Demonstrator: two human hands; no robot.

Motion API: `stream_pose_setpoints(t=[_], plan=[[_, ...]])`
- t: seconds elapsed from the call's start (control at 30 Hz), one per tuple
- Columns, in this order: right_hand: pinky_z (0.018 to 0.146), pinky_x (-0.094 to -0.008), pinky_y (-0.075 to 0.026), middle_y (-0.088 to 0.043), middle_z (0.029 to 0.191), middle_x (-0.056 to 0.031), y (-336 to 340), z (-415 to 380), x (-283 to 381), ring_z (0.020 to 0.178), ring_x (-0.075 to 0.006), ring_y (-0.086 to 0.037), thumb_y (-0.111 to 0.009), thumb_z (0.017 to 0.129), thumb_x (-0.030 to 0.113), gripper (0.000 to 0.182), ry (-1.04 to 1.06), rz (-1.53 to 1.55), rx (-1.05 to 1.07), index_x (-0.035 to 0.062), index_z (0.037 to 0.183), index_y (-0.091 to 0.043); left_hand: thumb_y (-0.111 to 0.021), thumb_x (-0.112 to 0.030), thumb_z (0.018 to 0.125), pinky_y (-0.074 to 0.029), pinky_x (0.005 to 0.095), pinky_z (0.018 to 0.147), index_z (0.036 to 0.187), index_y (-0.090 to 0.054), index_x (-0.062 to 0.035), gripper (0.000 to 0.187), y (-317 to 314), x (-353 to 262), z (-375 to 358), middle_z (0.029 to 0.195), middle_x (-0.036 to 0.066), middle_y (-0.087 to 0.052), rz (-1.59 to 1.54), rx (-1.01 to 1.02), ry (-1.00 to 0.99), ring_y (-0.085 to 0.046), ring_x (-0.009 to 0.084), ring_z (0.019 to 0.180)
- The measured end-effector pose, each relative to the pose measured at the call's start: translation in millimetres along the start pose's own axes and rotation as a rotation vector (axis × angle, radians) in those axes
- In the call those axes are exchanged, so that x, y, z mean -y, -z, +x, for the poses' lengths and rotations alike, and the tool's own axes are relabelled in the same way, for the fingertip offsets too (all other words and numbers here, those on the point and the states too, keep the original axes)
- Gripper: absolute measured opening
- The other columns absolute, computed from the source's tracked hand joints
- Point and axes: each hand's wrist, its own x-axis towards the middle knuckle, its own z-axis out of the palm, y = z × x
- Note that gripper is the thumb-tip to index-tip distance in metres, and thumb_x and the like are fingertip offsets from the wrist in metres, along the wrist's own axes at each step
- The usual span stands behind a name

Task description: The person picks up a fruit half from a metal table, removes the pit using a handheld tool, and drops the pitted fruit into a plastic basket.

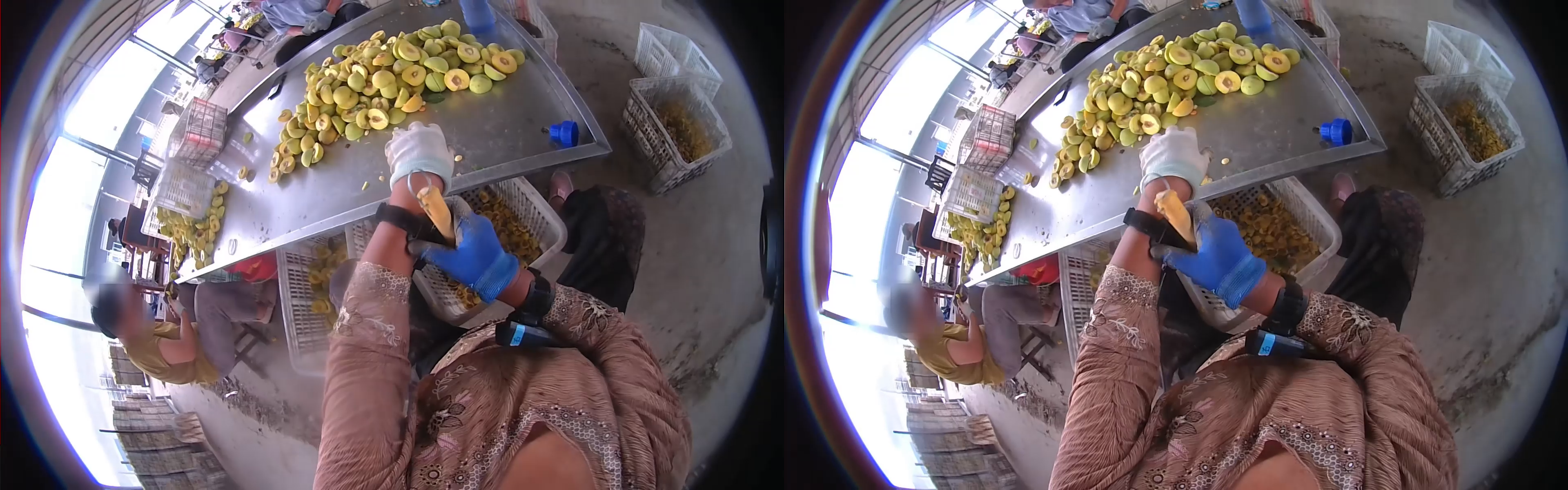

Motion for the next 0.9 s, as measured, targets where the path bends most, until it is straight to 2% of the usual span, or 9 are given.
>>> stream_pose_setpoints(t=[0.07,0.17,0.37,0.47,0.57,0.67,0.8,0.83,0.9], plan=[[0.077,-0.0355,-0.051,-0.067,0.099,-0.0169,-2,-5,-3,0.091,-0.0272,-0.067,-0.083,0.070,0.033,0.062,0.061,0.004,0.005,0.0015,0.115,-0.054,-0.064,-0.041,0.083,-0.050,0.0442,0.084,0.109,-0.066,-0.0102,0.040,-4,2,-2,0.114,0.014,-0.062,0.005,0.000,0.013,-0.061,0.0318,0.105],[0.075,-0.0402,-0.051,-0.066,0.092,-0.0220,-2,-7,-1,0.089,-0.0409,-0.064,-0.079,0.072,0.039,0.060,0.130,-0.029,0.038,0.0001,0.111,-0.054,-0.064,-0.042,0.084,-0.050,0.0437,0.085,0.109,-0.066,-0.0101,0.041,-7,6,-4,0.114,0.013,-0.063,-0.025,0.017,0.044,-0.060,0.0316,0.107],[0.075,-0.0405,-0.051,-0.066,0.092,-0.0224,-4,-13,-5,0.089,-0.0403,-0.065,-0.075,0.074,0.031,0.053,0.172,0.041,0.140,0.0014,0.112,-0.054,-0.064,-0.041,0.083,-0.049,0.0429,0.086,0.108,-0.066,-0.0115,0.038,-4,4,-16,0.114,0.012,-0.062,-0.057,0.044,0.026,-0.060,0.0307,0.107],[0.075,-0.0384,-0.051,-0.066,0.091,-0.0217,-2,-17,-7,0.088,-0.0368,-0.066,-0.074,0.075,0.026,0.047,0.146,-0.026,0.211,0.0014,0.111,-0.056,-0.064,-0.037,0.084,-0.048,0.0434,0.088,0.109,-0.066,-0.0116,0.036,-14,7,-21,0.114,0.011,-0.062,-0.024,-0.080,0.012,-0.059,0.0305,0.107],[0.075,-0.0360,-0.051,-0.066,0.089,-0.0209,-1,-17,-9,0.085,-0.0321,-0.068,-0.072,0.076,0.019,0.041,0.151,0.131,0.210,0.0003,0.110,-0.058,-0.064,-0.034,0.084,-0.047,0.0432,0.090,0.110,-0.065,-0.0102,0.035,-27,7,-21,0.113,0.011,-0.061,0.037,-0.053,0.000,-0.058,0.0303,0.107],[0.075,-0.0348,-0.051,-0.066,0.088,-0.0207,7,-13,-10,0.082,-0.0291,-0.068,-0.070,0.075,0.015,0.040,0.149,0.136,0.292,-0.0003,0.110,-0.059,-0.064,-0.032,0.085,-0.046,0.0421,0.092,0.110,-0.065,-0.0091,0.034,-33,2,-30,0.113,0.010,-0.061,0.076,-0.028,-0.024,-0.057,0.0297,0.109],[0.075,-0.0347,-0.051,-0.067,0.088,-0.0197,21,-12,-7,0.080,-0.0312,-0.067,-0.071,0.075,0.015,0.040,0.181,0.065,0.362,0.0009,0.110,-0.060,-0.066,-0.030,0.083,-0.050,0.0447,0.086,0.111,-0.063,-0.0071,0.036,-26,-3,-55,0.112,0.011,-0.062,-0.234,-0.040,-0.111,-0.061,0.0320,0.103],[0.074,-0.0347,-0.051,-0.067,0.088,-0.0193,24,-12,-7,0.080,-0.0317,-0.067,-0.072,0.075,0.016,0.041,0.173,0.037,0.394,0.0012,0.111,-0.060,-0.065,-0.032,0.086,-0.052,0.0449,0.081,0.110,-0.062,-0.0039,0.037,-41,-1,-54,0.109,0.011,-0.064,-0.492,-0.092,-0.118,-0.064,0.0311,0.097],[0.074,-0.0348,-0.051,-0.067,0.088,-0.0187,28,-15,-8,0.080,-0.0327,-0.067,-0.074,0.075,0.018,0.043,0.168,0.013,0.456,0.0017,0.112,-0.060,-0.063,-0.035,0.090,-0.052,0.0441,0.080,0.112,-0.060,-0.0018,0.040,-44,-4,-61,0.107,0.011,-0.063,-1.159,0.167,0.094,-0.064,0.0301,0.095]])
